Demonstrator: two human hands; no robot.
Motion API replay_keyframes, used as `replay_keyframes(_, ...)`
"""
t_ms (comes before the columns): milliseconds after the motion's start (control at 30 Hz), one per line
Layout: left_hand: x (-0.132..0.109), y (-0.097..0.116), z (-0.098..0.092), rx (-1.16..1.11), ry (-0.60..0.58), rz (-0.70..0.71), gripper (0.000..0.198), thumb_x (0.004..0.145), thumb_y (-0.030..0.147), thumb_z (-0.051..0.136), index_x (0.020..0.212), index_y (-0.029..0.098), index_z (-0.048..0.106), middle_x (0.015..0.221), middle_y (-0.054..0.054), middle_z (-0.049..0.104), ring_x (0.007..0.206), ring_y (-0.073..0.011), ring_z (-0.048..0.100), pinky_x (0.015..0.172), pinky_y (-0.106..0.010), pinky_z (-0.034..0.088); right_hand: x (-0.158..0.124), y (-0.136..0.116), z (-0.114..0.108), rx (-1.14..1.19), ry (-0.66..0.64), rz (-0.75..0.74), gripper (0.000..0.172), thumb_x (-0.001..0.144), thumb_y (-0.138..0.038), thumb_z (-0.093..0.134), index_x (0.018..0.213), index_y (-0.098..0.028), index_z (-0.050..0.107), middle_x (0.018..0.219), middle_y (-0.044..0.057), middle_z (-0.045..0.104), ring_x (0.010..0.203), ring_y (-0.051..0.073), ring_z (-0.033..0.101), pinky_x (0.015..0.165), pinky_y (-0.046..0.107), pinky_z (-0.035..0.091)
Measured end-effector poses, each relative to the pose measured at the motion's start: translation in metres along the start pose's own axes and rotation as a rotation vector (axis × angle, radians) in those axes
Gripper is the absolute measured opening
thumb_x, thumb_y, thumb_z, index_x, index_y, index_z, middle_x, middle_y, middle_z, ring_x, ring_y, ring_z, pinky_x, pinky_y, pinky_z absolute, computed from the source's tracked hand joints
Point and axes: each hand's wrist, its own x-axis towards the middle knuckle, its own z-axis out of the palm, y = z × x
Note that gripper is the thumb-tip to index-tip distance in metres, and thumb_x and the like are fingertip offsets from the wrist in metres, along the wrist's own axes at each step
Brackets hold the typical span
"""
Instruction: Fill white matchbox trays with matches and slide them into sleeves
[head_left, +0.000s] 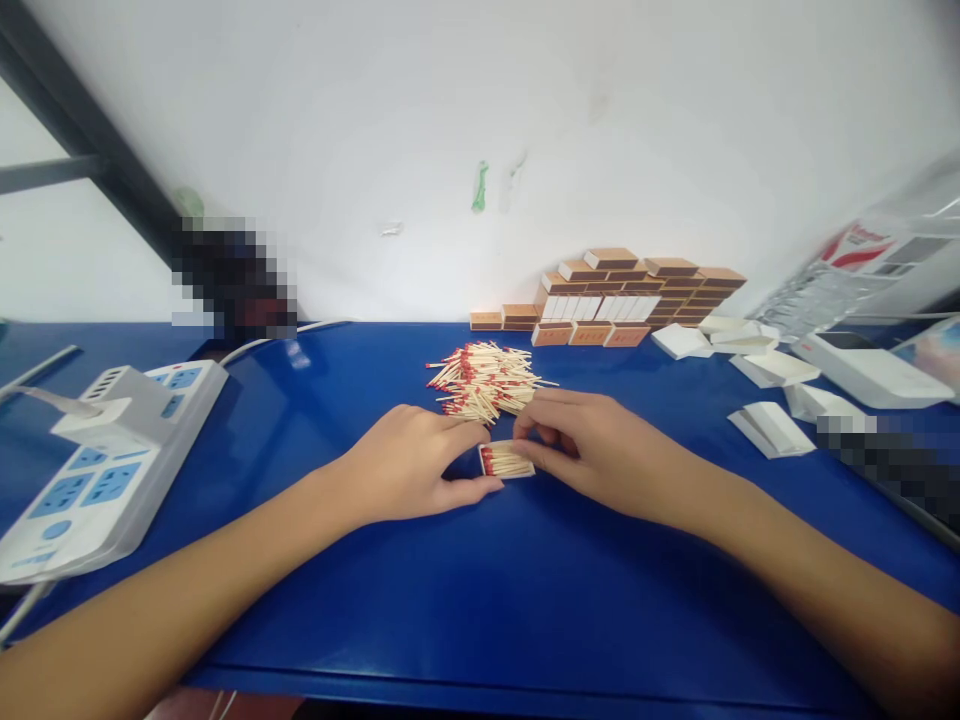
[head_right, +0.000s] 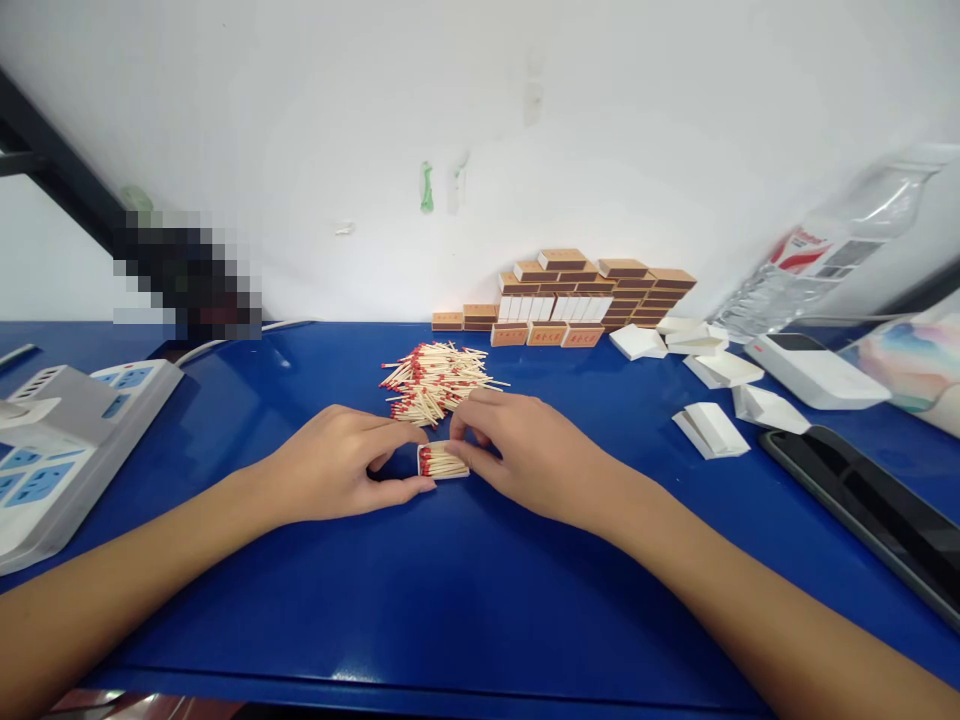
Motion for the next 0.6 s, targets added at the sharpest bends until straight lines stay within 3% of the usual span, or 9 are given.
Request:
replay_keyframes(200, -0.001, 0.005, 0.001, -0.031, 0.03, 0.045, 0.031, 0.095, 0.049, 0.064, 0.105, 0.02, 0.071, 0.068, 0.004, 0.067, 0.057, -0.0109, 0.061, 0.057, -0.024, 0.039, 0.004, 0.02, 0.0, -0.069, 0.198, 0.072, 0.01, 0.098, -0.028, 0.06, 0.091, -0.021, 0.064, 0.082, 0.001, 0.061, 0.07, 0.015, 0.054, 0.064, 0.028, 0.039)
replay_keyframes(600, 0.0, 0.006, 0.004, -0.02, -0.028, 0.046, 0.032, 0.095, 0.05, 0.064, 0.103, 0.02, 0.071, 0.069, 0.003, 0.068, 0.06, -0.0124, 0.063, 0.056, -0.026, 0.037, 0.014, 0.024, 0.019, -0.161, 0.189, 0.056, 0.012, 0.098, -0.029, 0.063, 0.101, -0.019, 0.068, 0.095, 0.005, 0.06, 0.073, 0.016, 0.056, 0.066, 0.029, 0.041)
